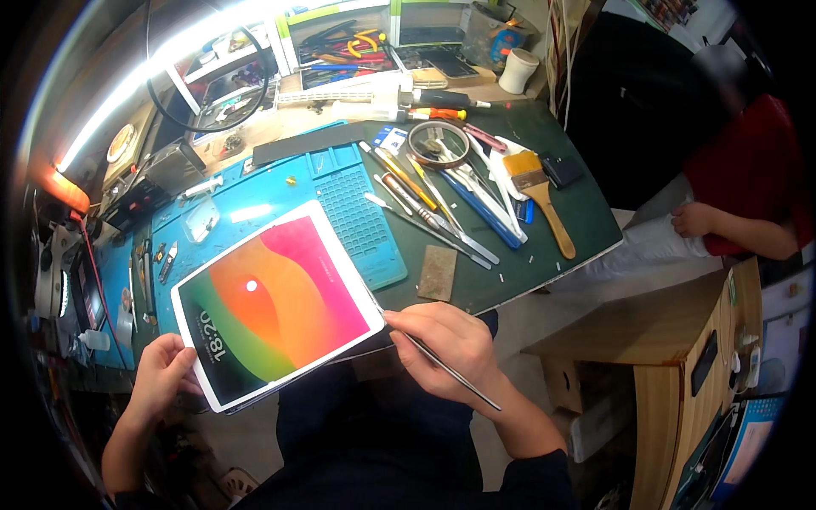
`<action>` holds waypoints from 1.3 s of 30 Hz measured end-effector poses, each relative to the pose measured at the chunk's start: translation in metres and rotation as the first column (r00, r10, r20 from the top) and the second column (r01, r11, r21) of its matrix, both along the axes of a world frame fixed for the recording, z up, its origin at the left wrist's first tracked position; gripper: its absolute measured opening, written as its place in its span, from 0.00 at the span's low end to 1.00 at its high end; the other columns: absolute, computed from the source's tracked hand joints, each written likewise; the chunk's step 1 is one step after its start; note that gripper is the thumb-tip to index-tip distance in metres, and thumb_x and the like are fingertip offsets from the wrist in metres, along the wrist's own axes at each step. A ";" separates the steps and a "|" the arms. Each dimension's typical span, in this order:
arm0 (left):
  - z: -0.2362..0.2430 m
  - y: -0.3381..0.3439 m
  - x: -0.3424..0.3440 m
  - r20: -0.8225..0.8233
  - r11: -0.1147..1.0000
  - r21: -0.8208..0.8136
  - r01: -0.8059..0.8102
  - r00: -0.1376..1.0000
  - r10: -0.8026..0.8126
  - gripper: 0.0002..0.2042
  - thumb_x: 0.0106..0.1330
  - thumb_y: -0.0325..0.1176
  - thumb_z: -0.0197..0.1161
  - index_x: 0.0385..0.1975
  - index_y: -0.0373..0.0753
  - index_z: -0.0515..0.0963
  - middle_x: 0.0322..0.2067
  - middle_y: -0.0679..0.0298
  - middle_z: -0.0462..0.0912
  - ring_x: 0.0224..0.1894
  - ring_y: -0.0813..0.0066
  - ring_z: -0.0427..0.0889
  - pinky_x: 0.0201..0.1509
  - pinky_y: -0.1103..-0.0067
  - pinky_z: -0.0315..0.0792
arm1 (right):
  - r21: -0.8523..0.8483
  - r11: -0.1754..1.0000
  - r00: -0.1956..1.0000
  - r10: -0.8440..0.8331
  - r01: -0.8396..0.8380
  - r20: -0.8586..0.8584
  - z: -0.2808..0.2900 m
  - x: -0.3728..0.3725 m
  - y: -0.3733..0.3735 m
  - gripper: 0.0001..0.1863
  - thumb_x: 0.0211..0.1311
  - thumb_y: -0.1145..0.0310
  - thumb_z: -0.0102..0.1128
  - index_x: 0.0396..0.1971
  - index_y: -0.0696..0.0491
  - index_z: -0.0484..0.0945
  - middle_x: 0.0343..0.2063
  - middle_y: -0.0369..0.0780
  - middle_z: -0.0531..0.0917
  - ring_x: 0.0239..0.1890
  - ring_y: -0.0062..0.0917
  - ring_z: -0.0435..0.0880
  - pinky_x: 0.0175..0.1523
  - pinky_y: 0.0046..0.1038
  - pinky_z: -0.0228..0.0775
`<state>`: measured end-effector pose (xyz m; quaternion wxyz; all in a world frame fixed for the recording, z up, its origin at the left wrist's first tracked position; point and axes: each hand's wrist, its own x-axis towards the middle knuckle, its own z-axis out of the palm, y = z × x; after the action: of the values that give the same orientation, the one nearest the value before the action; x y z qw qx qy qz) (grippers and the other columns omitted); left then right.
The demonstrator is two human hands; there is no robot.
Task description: The person reassembles a white tablet by aligning and snapping the screen assembly onto the chassis, then powers it on to verify functionality. They use tweezers to adjust the bezel and apply adhesive along the edges to secure the screen.
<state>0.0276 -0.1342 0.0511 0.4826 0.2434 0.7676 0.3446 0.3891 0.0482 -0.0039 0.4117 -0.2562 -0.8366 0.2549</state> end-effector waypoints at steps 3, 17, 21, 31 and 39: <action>0.002 0.001 -0.001 0.000 1.000 -0.005 0.002 1.000 -0.002 0.06 0.75 0.28 0.58 0.41 0.31 0.73 0.30 0.57 0.84 0.27 0.74 0.86 0.29 0.80 0.85 | 0.039 0.999 1.000 0.010 -0.011 0.018 0.002 -0.002 0.001 0.14 0.53 0.81 0.69 0.41 0.58 0.85 0.34 0.42 0.88 0.33 0.33 0.89 0.39 0.29 0.82; 0.000 0.001 -0.003 0.017 1.000 -0.001 0.002 1.000 -0.002 0.06 0.76 0.28 0.58 0.40 0.31 0.74 0.29 0.58 0.84 0.27 0.74 0.87 0.29 0.81 0.85 | 0.059 0.997 0.997 -0.054 0.051 0.053 0.006 -0.008 -0.003 0.12 0.53 0.81 0.69 0.39 0.59 0.85 0.32 0.43 0.87 0.33 0.33 0.89 0.39 0.29 0.82; 0.000 0.002 -0.002 0.015 1.000 0.002 0.003 1.000 -0.003 0.06 0.75 0.29 0.59 0.39 0.32 0.74 0.29 0.58 0.84 0.27 0.74 0.87 0.29 0.81 0.85 | 0.062 0.997 0.998 -0.058 0.056 0.038 0.006 -0.009 -0.003 0.12 0.53 0.82 0.69 0.39 0.59 0.85 0.32 0.43 0.87 0.32 0.33 0.88 0.38 0.29 0.82; 0.002 0.003 -0.001 0.016 1.000 -0.004 0.009 1.000 -0.009 0.05 0.75 0.28 0.59 0.39 0.32 0.74 0.28 0.59 0.83 0.27 0.74 0.87 0.29 0.80 0.86 | 0.068 0.995 0.997 -0.072 0.070 0.020 0.001 -0.012 -0.002 0.12 0.53 0.84 0.69 0.39 0.60 0.86 0.33 0.43 0.88 0.31 0.32 0.88 0.37 0.28 0.80; 0.003 0.003 0.000 0.017 1.000 -0.008 0.001 1.000 -0.001 0.06 0.75 0.28 0.58 0.38 0.32 0.74 0.28 0.59 0.83 0.27 0.74 0.87 0.30 0.80 0.86 | 0.061 0.995 0.997 -0.076 0.075 0.012 0.000 -0.014 -0.001 0.12 0.53 0.84 0.70 0.39 0.60 0.86 0.33 0.43 0.88 0.32 0.31 0.89 0.37 0.27 0.80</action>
<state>0.0271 -0.1309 0.0543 0.4900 0.2389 0.7647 0.3435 0.3754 0.0468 -0.0035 0.4226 -0.2768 -0.8366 0.2118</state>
